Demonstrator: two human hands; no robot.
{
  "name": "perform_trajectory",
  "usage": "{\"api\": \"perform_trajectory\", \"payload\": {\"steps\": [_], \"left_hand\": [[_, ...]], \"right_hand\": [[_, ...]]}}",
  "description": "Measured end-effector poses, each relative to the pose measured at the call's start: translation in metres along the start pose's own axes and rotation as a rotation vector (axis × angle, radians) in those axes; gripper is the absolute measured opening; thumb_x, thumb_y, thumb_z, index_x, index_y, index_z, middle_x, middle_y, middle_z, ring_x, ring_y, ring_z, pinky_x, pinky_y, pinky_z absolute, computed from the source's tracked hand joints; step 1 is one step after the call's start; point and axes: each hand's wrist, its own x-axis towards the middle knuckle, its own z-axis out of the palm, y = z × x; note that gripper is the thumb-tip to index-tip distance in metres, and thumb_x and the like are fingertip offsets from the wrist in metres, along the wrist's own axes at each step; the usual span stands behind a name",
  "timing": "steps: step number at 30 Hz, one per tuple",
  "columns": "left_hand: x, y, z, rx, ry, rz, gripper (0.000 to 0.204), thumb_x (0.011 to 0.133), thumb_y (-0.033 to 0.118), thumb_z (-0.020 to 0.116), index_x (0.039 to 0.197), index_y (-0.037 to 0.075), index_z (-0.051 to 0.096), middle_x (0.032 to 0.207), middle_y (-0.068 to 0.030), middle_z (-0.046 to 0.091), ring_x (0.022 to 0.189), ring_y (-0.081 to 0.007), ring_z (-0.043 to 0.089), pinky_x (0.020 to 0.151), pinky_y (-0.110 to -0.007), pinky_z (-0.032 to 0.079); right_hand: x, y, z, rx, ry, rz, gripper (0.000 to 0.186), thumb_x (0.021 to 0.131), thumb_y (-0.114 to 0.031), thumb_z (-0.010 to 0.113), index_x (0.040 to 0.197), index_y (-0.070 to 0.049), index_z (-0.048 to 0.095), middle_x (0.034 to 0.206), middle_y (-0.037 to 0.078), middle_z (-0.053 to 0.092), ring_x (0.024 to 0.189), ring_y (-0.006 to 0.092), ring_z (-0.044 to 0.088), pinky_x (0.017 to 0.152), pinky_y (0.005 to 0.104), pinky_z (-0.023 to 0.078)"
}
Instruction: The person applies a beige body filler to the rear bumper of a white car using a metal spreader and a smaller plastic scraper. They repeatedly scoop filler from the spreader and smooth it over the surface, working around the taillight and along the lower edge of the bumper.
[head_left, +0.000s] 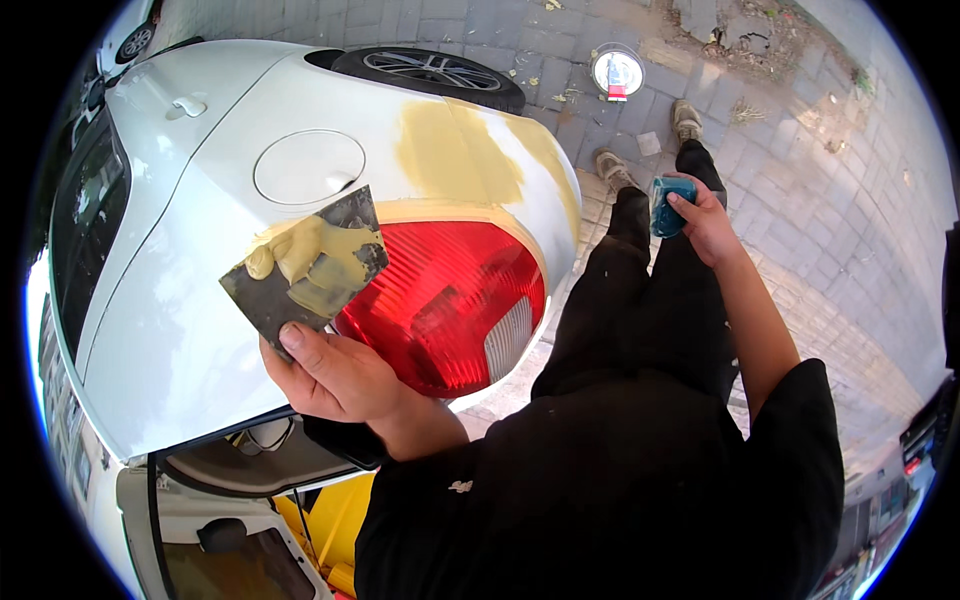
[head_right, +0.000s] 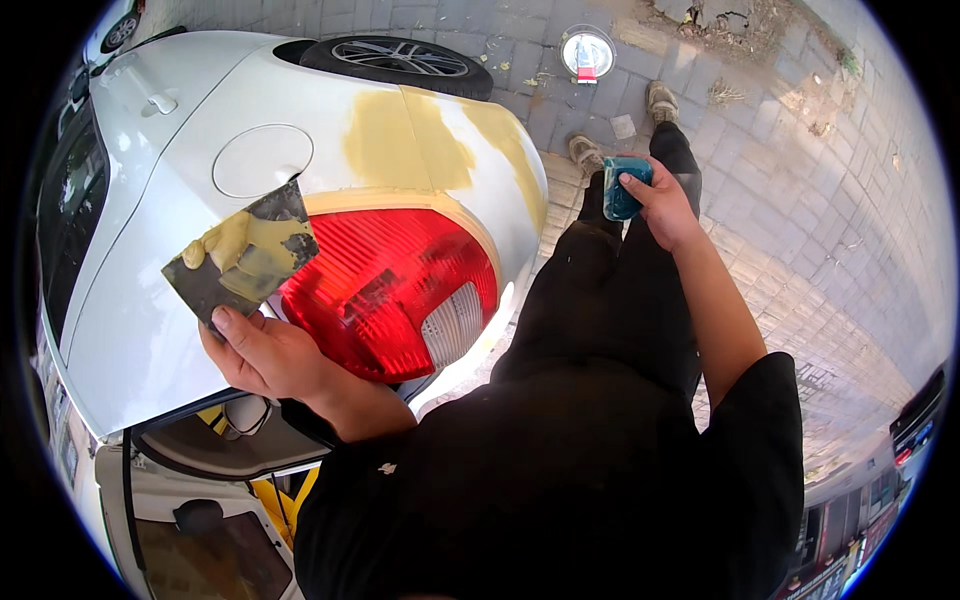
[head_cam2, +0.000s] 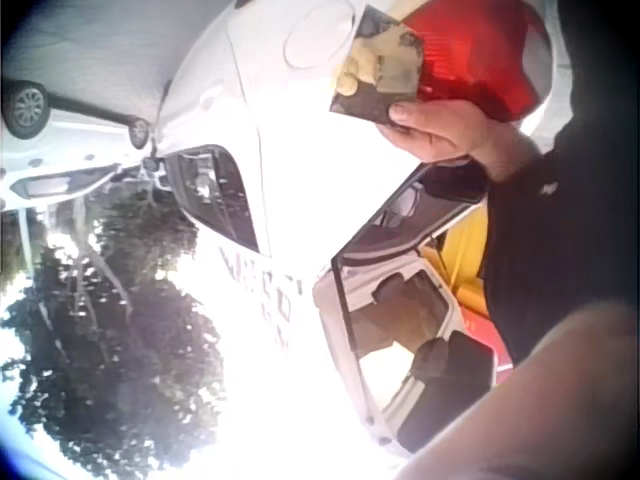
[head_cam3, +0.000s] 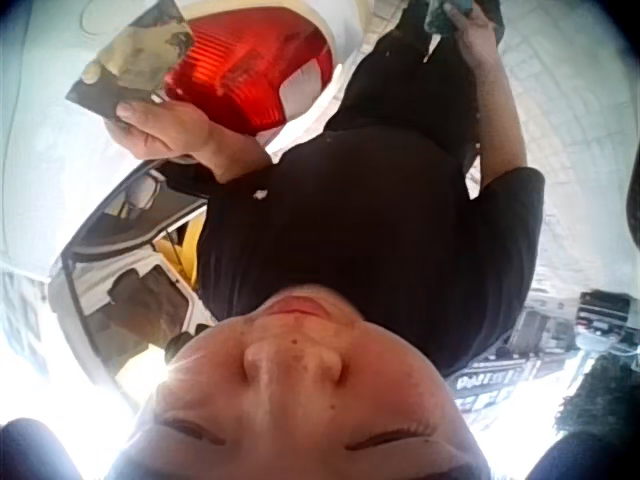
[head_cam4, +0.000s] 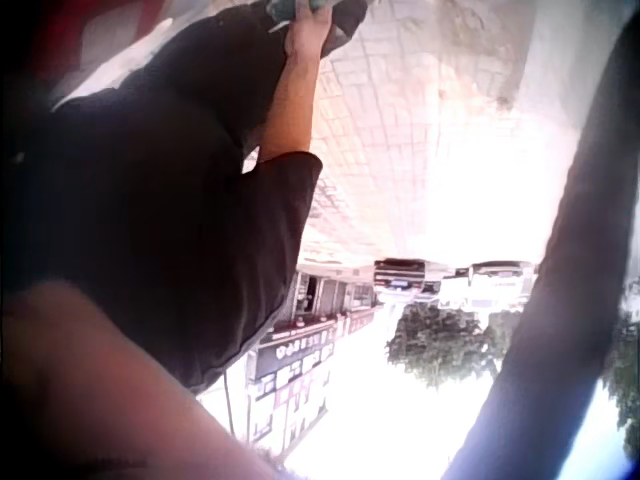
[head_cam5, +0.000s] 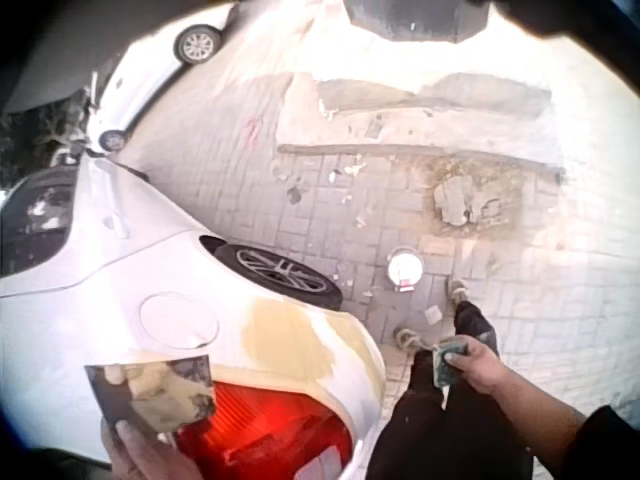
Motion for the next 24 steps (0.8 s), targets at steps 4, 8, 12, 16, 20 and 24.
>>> {"api": "perform_trajectory", "payload": {"steps": [4,8,12,16,20,24], "left_hand": [[0.008,0.02,0.015,-0.072,-0.068,-0.084,0.03,0.105,0.02,0.049,0.109,-0.009,0.056,0.098,-0.0132,0.067,0.084,-0.0122,0.062,0.074,-0.023,0.048],[0.023,0.028,0.001,-0.622,-0.192,-0.386,0.032,0.106,0.019,0.045,0.121,-0.007,0.054,0.114,-0.0175,0.066,0.101,-0.0215,0.066,0.09,-0.034,0.051],[-0.043,0.071,0.003,-1.169,-0.504,-0.773,0.04,0.106,0.018,0.041,0.136,-0.009,0.044,0.132,-0.0206,0.059,0.121,-0.0287,0.06,0.105,-0.044,0.046],[-0.117,0.12,-0.001,-1.324,-0.693,-0.975,0.042,0.106,0.017,0.038,0.14,-0.006,0.041,0.139,-0.0197,0.055,0.128,-0.0299,0.056,0.109,-0.045,0.043],[-0.165,0.15,0.003,-1.291,-0.677,-1.03,0.04,0.107,0.02,0.04,0.137,-0.005,0.044,0.133,-0.0182,0.059,0.121,-0.0281,0.06,0.104,-0.044,0.048],[-0.205,0.2,0.005,-1.289,-0.614,-0.94,0.035,0.108,0.021,0.042,0.13,-0.005,0.047,0.121,-0.0168,0.063,0.107,-0.0245,0.066,0.093,-0.041,0.055]], "right_hand": [[-0.056,0.008,-0.044,0.157,0.031,-0.044,0.029,0.098,-0.01,0.062,0.126,-0.004,0.057,0.114,0.007,0.067,0.105,0.0155,0.065,0.087,0.0358,0.056],[-0.104,-0.017,-0.001,0.328,-0.075,-0.162,0.029,0.098,-0.006,0.061,0.126,-0.001,0.057,0.118,0.009,0.067,0.11,0.0184,0.064,0.097,0.0375,0.052],[-0.146,-0.041,0.05,0.379,-0.253,-0.335,0.029,0.098,-0.002,0.059,0.127,-0.004,0.056,0.12,0.01,0.066,0.111,0.0203,0.065,0.1,0.0401,0.051],[-0.2,-0.064,0.09,0.286,-0.35,-0.404,0.032,0.098,-0.002,0.058,0.129,-0.005,0.051,0.122,0.012,0.065,0.111,0.0256,0.066,0.098,0.0428,0.055],[-0.244,-0.072,0.092,0.04,-0.393,-0.585,0.032,0.095,0.001,0.063,0.126,-0.003,0.055,0.118,0.009,0.067,0.107,0.0153,0.066,0.092,0.0327,0.055],[-0.288,-0.069,0.073,-0.131,-0.442,-0.776,0.039,0.095,0.001,0.064,0.132,0.0,0.053,0.117,0.009,0.067,0.105,0.0134,0.065,0.089,0.0288,0.054]]}}
